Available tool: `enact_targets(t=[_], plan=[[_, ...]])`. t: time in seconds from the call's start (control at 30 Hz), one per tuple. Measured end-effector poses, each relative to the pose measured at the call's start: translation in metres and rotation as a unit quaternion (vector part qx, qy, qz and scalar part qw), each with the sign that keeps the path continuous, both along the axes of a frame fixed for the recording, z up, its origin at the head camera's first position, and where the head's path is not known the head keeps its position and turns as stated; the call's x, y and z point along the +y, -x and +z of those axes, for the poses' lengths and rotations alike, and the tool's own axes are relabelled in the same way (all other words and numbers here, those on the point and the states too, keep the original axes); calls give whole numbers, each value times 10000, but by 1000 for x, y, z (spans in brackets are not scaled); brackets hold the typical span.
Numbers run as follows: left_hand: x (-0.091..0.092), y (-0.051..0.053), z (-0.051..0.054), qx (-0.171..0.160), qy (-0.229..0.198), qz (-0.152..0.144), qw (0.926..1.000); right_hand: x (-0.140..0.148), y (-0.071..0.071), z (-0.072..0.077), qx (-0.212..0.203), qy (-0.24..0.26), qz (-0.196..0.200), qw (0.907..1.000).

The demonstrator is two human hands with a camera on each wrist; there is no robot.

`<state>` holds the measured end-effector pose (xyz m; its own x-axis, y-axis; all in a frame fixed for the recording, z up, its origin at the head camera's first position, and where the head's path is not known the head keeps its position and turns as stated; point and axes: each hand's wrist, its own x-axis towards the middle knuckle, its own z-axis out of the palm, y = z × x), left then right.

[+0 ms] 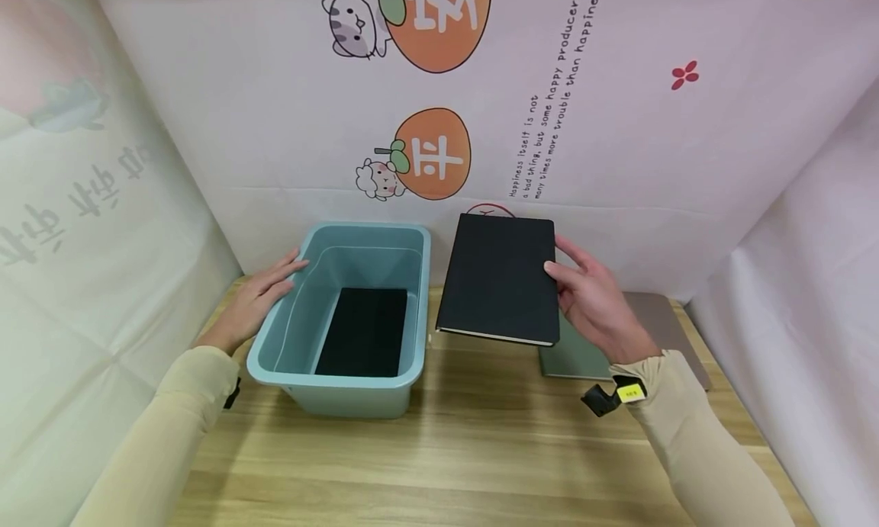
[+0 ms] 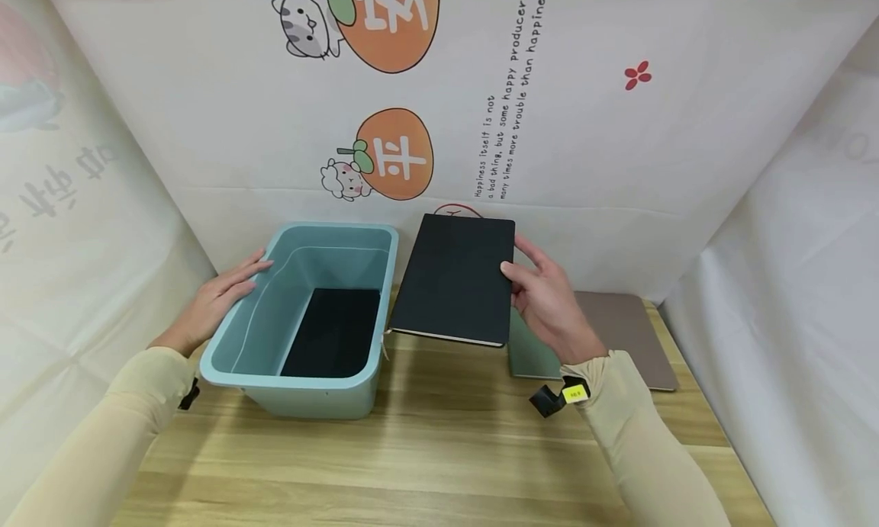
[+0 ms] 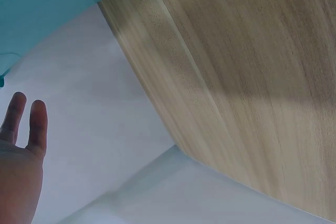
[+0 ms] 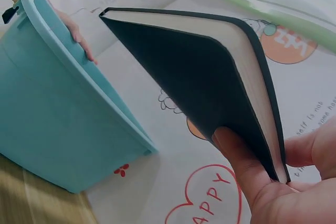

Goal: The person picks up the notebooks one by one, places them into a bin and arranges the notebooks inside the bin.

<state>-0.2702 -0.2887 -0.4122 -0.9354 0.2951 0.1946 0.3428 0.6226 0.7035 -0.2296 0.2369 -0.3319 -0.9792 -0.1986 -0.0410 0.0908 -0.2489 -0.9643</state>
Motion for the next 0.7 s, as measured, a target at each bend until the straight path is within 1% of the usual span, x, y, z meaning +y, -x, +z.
enact_targets(t=[0.13, 0.23, 0.47, 0.57, 0.7], plan=[[1, 0, 1, 18, -7, 35, 10000, -9, 5, 1, 29, 49, 6, 10000], [1, 0, 1, 24, 9, 4, 10000, -16, 8, 2, 26, 75, -13, 10000], [1, 1, 1, 22, -24, 16, 10000, -29, 11, 2, -54, 75, -40, 9999], [2, 0, 2, -13, -70, 10, 10000, -36, 12, 2, -34, 112, -4, 9999], [1, 0, 2, -13, -29, 54, 10000, -46, 15, 2, 2, 106, 53, 9999]])
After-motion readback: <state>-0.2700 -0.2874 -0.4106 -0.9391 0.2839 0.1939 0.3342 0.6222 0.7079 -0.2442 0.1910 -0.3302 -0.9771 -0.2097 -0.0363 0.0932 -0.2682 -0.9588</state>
